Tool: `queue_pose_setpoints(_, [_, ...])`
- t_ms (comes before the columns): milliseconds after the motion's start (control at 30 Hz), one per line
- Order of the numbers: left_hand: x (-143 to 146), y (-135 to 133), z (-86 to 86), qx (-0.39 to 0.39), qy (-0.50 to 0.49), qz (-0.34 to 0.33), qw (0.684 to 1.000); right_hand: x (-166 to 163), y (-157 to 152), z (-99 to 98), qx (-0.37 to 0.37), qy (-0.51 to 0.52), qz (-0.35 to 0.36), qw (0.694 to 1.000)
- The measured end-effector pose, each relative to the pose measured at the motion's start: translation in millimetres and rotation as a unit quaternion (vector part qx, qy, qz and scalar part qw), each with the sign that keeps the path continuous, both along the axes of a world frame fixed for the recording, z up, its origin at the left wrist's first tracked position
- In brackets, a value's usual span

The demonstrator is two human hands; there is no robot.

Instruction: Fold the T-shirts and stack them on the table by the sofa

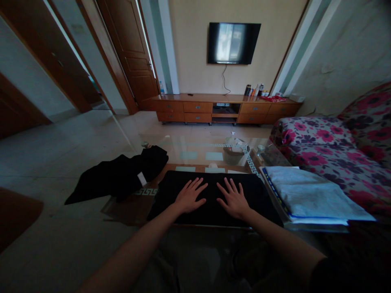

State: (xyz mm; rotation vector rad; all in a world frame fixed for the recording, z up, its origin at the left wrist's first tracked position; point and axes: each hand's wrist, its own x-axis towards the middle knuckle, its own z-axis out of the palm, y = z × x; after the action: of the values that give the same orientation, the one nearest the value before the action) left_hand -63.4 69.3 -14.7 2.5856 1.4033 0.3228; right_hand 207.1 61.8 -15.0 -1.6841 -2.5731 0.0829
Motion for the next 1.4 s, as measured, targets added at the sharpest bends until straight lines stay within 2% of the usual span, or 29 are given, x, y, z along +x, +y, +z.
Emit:
queue_pose_setpoints(67, [-2.0,2.8,-1.5,-0.005,-0.013,0.000,1.000,0.4,1.8,-2.2,-0.009,0.005,-0.002,1.000])
queue_pose_setpoints(133, [-7.5,7.0,-1.6,0.015,-0.025,0.036,0.999,5.6,8.4,-2.3,-0.013,0.019,-0.017,1.000])
queue_pose_setpoints(267, [-34.0,17.6,-4.0,0.092,0.000,0.204,0.975,38.6,32.1,-1.1,0.043,0.031,-0.123,0.991])
queue_pose_setpoints(333, [-53.5,22.0,-8.1,0.088,0.030,0.267,0.959,64.0,42.9,-3.9,0.071,0.021,-0.185,0.980])
queue_pose_setpoints(433, [-79.8,26.0,-15.8,0.055,0.065,0.265,0.961,98.5,51.3,-13.2,0.046,0.019,-0.230,0.972])
queue_pose_setpoints(567, [-93.3,28.2,-20.8,0.060,0.074,0.230,0.969,118.2,53.9,-25.1,0.023,0.028,-0.216,0.976])
queue_pose_setpoints(767, [-83.0,33.0,-17.1,0.066,0.054,0.264,0.961,109.4,56.0,-24.0,0.043,0.008,-0.231,0.972])
queue_pose_setpoints(933, [-81.7,34.3,-22.4,0.061,0.034,0.379,0.923,80.6,42.5,-15.6,0.080,0.001,-0.222,0.972])
queue_pose_setpoints(1167, [-94.1,30.1,-32.0,0.041,0.065,0.345,0.936,59.5,31.1,-20.1,0.031,-0.003,-0.228,0.973])
queue_pose_setpoints(1267, [-99.0,32.4,-23.4,0.029,0.054,0.349,0.935,61.5,33.2,-21.3,0.027,-0.002,-0.226,0.974])
queue_pose_setpoints(1400, [-109.3,32.3,-1.1,0.020,0.054,0.447,0.893,63.6,35.5,-22.7,0.028,0.004,-0.223,0.974])
